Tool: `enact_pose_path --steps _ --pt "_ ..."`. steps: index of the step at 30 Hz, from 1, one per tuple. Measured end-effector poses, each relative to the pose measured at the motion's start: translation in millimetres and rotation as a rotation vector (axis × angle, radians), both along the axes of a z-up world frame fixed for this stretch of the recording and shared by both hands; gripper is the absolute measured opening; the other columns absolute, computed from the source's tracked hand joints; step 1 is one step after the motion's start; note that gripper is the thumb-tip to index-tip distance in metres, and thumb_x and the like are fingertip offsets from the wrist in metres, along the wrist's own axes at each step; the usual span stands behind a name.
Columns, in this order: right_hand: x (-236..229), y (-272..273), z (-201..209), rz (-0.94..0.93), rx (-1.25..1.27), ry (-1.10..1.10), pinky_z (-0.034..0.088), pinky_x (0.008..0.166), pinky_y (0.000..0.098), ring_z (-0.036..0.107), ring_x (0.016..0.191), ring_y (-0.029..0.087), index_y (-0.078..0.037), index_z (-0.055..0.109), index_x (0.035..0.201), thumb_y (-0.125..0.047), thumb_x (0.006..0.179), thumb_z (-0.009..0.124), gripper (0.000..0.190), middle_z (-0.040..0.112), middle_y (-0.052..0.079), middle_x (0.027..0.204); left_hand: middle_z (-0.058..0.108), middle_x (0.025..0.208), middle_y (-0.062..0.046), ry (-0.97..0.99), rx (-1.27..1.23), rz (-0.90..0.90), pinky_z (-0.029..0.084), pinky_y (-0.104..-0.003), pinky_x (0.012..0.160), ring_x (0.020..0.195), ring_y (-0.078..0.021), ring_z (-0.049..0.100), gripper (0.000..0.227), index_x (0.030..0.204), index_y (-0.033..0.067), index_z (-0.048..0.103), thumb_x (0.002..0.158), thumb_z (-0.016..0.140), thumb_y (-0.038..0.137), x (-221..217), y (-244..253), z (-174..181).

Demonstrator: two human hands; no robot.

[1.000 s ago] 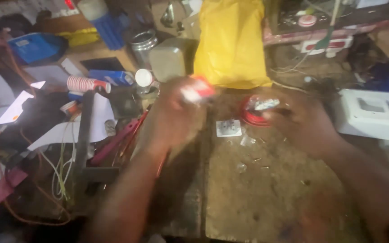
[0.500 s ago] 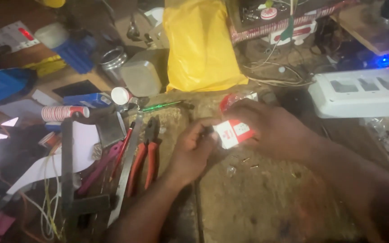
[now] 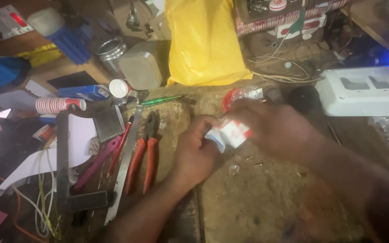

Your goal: Inspecting and assembling small electrical components on a cluttered workbench.

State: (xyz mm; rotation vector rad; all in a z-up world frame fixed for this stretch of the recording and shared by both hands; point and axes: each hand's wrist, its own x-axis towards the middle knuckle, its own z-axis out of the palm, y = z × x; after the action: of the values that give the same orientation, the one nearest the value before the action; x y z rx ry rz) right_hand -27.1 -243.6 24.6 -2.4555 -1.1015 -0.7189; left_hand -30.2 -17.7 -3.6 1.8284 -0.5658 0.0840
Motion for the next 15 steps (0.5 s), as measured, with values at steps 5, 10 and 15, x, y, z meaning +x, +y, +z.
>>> enact_pose_path --steps 5,10,15 --pt "3 -5 1 -0.093 0.160 0.164 0.059 0.082 0.0413 0.070 0.102 0.031 -0.012 0.066 0.121 0.000 0.078 0.063 0.045 0.067 0.006 0.127 0.072 0.100 -0.009 0.095 -0.194 -0.105 0.058 -0.027 0.086 0.092 -0.0122 0.070 0.035 0.117 0.0034 0.066 0.091 0.045 -0.005 5 6 -4" --pt "4 -3 1 0.017 0.167 0.102 0.058 0.082 0.0414 0.069 0.103 0.033 -0.012 0.066 0.118 -0.005 0.075 0.071 0.043 0.064 0.008 0.127 0.070 0.108 -0.005 -0.010 -0.070 -0.001 0.058 -0.028 0.073 0.091 -0.0111 0.067 0.021 0.100 0.0018 0.063 0.086 0.078 0.006 -8 -5 14" --pt "5 -3 -1 -0.055 0.100 0.218 0.059 0.078 0.0412 0.069 0.101 0.033 -0.014 0.066 0.120 -0.001 0.072 0.070 0.050 0.063 0.008 0.128 0.069 0.113 -0.010 -0.295 0.082 0.020 0.060 -0.031 0.078 0.097 -0.0179 0.070 0.021 0.101 0.0044 0.063 0.086 0.077 0.009 -4 0 13"
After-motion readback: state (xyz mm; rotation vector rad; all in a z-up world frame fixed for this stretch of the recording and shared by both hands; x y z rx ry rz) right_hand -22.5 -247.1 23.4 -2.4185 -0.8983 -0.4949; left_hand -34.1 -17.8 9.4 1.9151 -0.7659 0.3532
